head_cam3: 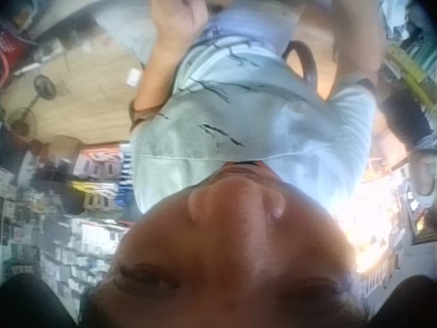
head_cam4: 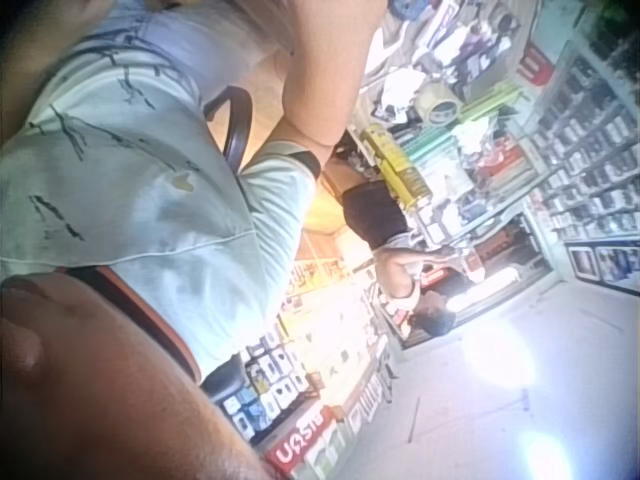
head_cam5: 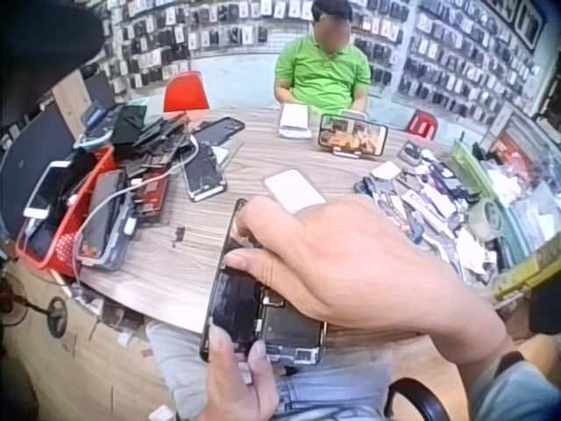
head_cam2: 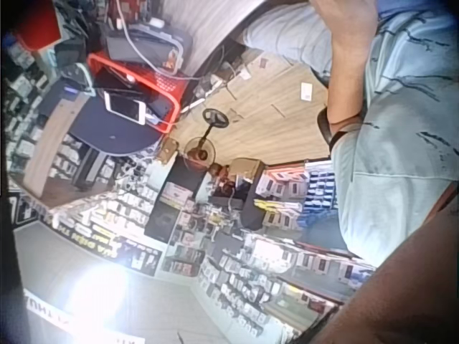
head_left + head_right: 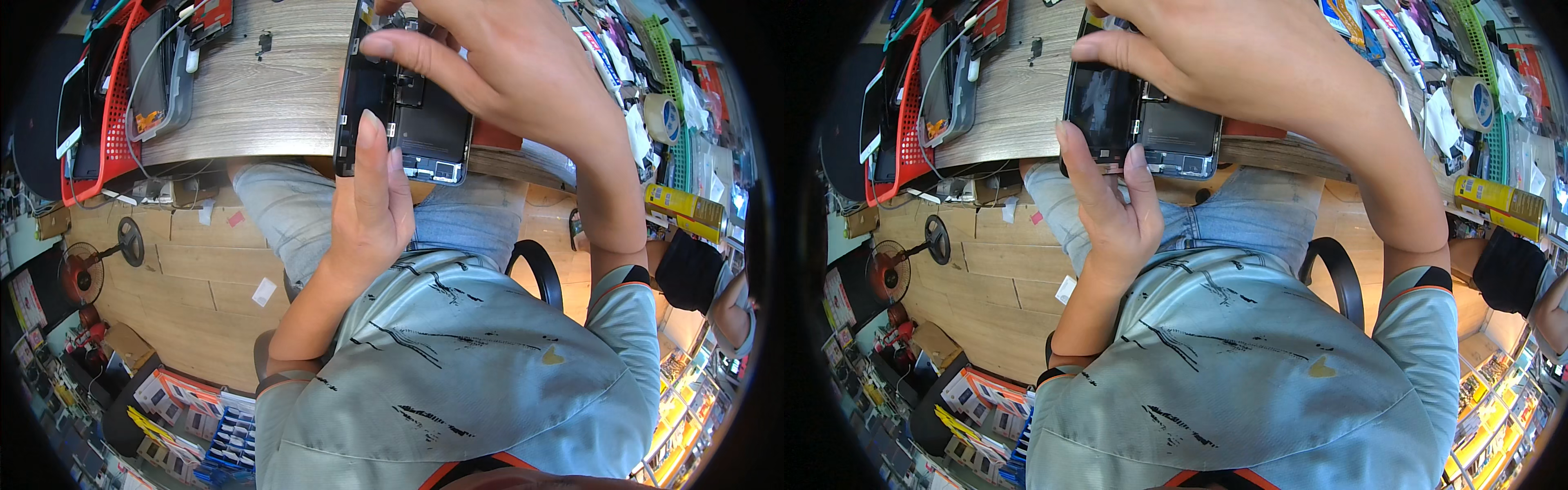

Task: The person uses a screwdriver to remove screws from the back of a disassembled smartphone, then reassembles the device and tests the screen by powering it on and interacting with the display.

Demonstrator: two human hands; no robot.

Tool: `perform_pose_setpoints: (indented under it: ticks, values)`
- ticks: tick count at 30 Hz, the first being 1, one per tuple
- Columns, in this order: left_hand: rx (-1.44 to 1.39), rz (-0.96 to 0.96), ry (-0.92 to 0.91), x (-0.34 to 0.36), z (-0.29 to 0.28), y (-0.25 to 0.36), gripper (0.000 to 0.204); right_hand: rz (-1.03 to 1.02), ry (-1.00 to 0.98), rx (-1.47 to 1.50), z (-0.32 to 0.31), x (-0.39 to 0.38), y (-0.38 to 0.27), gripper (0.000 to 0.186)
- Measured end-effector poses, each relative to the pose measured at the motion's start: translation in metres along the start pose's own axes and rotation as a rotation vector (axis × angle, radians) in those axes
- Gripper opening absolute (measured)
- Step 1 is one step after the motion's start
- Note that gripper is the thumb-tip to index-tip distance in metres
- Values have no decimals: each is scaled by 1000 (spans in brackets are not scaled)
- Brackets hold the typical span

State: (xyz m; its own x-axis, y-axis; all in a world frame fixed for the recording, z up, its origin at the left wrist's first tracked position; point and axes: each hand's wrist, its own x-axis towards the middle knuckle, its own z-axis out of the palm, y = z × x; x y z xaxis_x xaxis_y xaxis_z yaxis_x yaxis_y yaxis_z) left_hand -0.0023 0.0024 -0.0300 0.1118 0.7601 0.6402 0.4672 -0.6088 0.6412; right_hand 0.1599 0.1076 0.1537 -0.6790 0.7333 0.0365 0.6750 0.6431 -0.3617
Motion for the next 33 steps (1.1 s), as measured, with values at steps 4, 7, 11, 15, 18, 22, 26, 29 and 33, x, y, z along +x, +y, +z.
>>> perform_pose_setpoints:
  ticks: [4, 7, 11, 15, 18, 22, 26, 29, 33]
  values:
    - [31, -8, 7, -3, -1, -4, 81, -115, 160, 17, 29, 7, 20, 22]
    - [42, 9, 15, 0, -1, -7, 81, -45, 100, -10, 26, 9, 19, 23]
    - [6, 13, 1, 4, 1, -5, 81, 21, 30, -15, 6, 5, 8, 22]
    - [30, -4, 15, -1, 0, -8, 80, -3, 148, -16, 23, 7, 10, 24]
    - [23, 22, 8, 3, 1, -6, 80, 115, -40, 17, -4, 11, 3, 23]
    - [30, 5, 16, -1, 0, -8, 79, -22, 151, 43, 18, 7, 5, 20]
    - [38, 7, 13, 2, 0, -6, 79, -17, 120, 20, 20, 6, 10, 19]
    - [15, 11, 9, 3, 1, -6, 80, -2, 103, -20, 10, 4, 10, 20]
    - [36, -4, 6, 0, 0, -7, 80, -85, 241, 69, 36, 9, 25, 23]
